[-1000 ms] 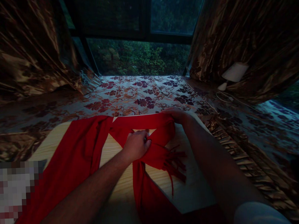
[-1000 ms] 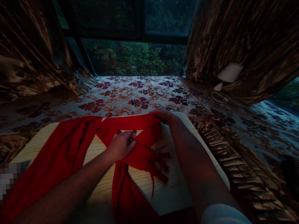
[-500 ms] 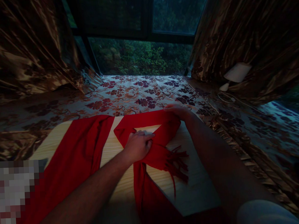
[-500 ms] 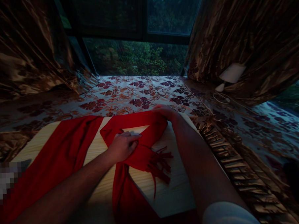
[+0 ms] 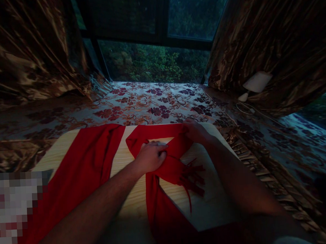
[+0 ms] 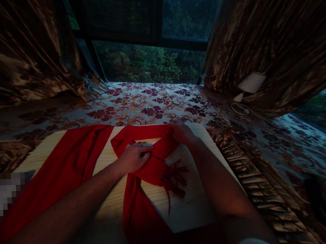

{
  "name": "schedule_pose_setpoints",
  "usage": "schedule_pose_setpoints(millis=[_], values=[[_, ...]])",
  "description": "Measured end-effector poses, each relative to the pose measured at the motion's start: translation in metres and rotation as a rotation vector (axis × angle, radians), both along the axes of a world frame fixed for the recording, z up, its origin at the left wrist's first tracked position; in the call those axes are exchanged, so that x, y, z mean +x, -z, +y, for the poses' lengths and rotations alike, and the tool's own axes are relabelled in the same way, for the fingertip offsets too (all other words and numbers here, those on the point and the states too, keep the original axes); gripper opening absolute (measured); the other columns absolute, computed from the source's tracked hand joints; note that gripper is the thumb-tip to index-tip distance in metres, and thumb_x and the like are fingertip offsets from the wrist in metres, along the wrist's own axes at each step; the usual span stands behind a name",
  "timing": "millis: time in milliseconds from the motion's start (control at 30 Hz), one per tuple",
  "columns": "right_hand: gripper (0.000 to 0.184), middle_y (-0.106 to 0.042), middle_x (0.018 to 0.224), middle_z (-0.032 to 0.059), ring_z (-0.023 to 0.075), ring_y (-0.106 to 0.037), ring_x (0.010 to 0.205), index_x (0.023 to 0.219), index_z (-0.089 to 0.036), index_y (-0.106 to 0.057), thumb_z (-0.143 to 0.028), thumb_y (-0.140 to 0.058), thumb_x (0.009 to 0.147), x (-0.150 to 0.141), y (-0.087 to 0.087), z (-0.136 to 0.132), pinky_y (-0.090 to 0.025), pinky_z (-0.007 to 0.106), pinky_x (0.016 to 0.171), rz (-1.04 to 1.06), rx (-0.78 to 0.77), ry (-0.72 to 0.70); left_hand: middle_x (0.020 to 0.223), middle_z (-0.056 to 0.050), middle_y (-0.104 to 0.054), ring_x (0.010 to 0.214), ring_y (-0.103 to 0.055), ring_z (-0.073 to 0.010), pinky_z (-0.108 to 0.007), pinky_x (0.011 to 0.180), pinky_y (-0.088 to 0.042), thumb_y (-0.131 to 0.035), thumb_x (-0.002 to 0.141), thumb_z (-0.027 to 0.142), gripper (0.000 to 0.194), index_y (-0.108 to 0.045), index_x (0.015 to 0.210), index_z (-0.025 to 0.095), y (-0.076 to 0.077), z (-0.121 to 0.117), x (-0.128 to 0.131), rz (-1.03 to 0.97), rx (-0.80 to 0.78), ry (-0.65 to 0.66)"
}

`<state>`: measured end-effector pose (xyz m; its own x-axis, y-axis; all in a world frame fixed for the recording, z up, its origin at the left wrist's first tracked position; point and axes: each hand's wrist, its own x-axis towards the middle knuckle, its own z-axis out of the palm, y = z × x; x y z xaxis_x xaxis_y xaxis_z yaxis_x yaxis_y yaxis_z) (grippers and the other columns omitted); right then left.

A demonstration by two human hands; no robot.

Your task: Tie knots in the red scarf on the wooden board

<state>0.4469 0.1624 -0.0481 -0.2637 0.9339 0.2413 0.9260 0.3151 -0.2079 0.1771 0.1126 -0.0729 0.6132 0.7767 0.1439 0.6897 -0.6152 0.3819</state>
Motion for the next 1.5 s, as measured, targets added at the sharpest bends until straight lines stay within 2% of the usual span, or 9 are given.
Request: schedule_pose_setpoints(millis=[133,367,500,633,867,1067,1200,1333,1500], values=[[0.02,-0.062,0.107,0.014,0.0258,-0.054,0.104,0.095,-0.017,-0.064,-0.008,-0.049,0.085,-0.003,0.013,-0.009,-0.043,0.033,0.087,0.014,0.256,0.15,0.126,-0.003,-0.07,0.119,-0.062,-0.0243,-0.042,0.101,-0.046,-0.046,0.095,0.034,0.039,-0.068,0.127,0.028,0.002,-0.001,-0.001,-0.01,0.005,-0.003],[0.026,-0.062,0.102,0.0123,0.025,-0.054,0.095,0.095,-0.018,-0.06,-0.005,-0.052,0.074,0.007,0.027,-0.017,-0.042,0.032,0.078,0.023,0.108,0.157,0.13,-0.014,-0.062,0.122,-0.056,-0.0284,-0.041,0.105,-0.045,-0.052,0.094,0.041,0.047,-0.062,0.135,0.02,0.001,-0.005,-0.003,-0.044,0.133,-0.093],[0.012,-0.064,0.095,0.0107,0.0238,-0.055,0.087,0.093,-0.018,-0.06,-0.017,-0.056,0.081,0.002,0.032,-0.016,-0.04,0.032,0.074,0.097,0.154,0.239,0.125,-0.019,-0.061,0.118,-0.055,-0.0317,-0.043,0.106,-0.044,-0.052,0.094,0.043,0.047,-0.064,0.126,0.01,-0.009,-0.01,-0.005,0.022,0.257,-0.211],[0.009,-0.065,0.089,0.009,0.0223,-0.055,0.079,0.09,-0.018,-0.059,-0.025,-0.054,0.089,-0.001,0.036,-0.012,-0.036,0.032,0.068,0.173,0.156,0.36,0.105,-0.019,-0.066,0.103,-0.06,-0.0327,-0.043,0.094,-0.049,-0.051,0.093,0.045,0.044,-0.065,0.11,0.007,-0.014,-0.01,-0.008,0.181,0.226,-0.319],[0.014,-0.065,0.084,0.0082,0.0216,-0.054,0.073,0.093,-0.019,-0.058,-0.028,-0.048,0.095,0.0,0.038,-0.01,-0.029,0.032,0.063,0.236,0.164,0.498,0.097,-0.016,-0.065,0.097,-0.061,-0.0302,-0.039,0.087,-0.05,-0.051,0.093,0.04,0.035,-0.064,0.102,0.01,-0.012,-0.007,-0.012,0.162,0.235,-0.33],[0.01,-0.064,0.089,0.0072,0.0208,-0.053,0.076,0.091,-0.02,-0.056,-0.029,-0.058,0.087,0.003,0.042,-0.012,-0.031,0.031,0.064,0.201,0.148,0.459,0.118,-0.022,-0.065,0.114,-0.058,-0.0321,-0.042,0.106,-0.042,-0.043,0.097,0.041,0.049,-0.064,0.122,0.004,0.005,-0.005,-0.011,0.214,0.225,-0.197],[0.006,-0.063,0.094,0.0082,0.0209,-0.053,0.08,0.089,-0.02,-0.055,-0.023,-0.058,0.084,0.005,0.042,-0.014,-0.032,0.031,0.065,0.16,0.168,0.437,0.133,-0.029,-0.058,0.128,-0.051,-0.0391,-0.049,0.112,-0.033,-0.034,0.098,0.054,0.072,-0.053,0.137,-0.004,0.013,0.002,-0.015,0.306,0.182,-0.263],[0.014,-0.063,0.095,0.0093,0.0218,-0.054,0.08,0.09,-0.019,-0.055,-0.011,-0.053,0.079,0.007,0.039,-0.018,-0.032,0.032,0.066,0.11,0.136,0.457,0.122,-0.027,-0.065,0.119,-0.056,-0.0395,-0.048,0.106,-0.038,-0.024,0.099,0.06,0.076,-0.061,0.125,-0.001,0.01,0.009,-0.02,0.357,0.12,-0.331],[0.021,-0.063,0.097,0.0108,0.0226,-0.055,0.08,0.094,-0.019,-0.057,-0.007,-0.049,0.079,0.008,0.038,-0.021,-0.035,0.032,0.066,0.094,0.091,0.454,0.114,-0.026,-0.068,0.111,-0.06,-0.0391,-0.047,0.099,-0.042,-0.024,0.098,0.058,0.072,-0.066,0.115,0.002,0.008,0.016,-0.018,0.362,0.117,-0.45]])
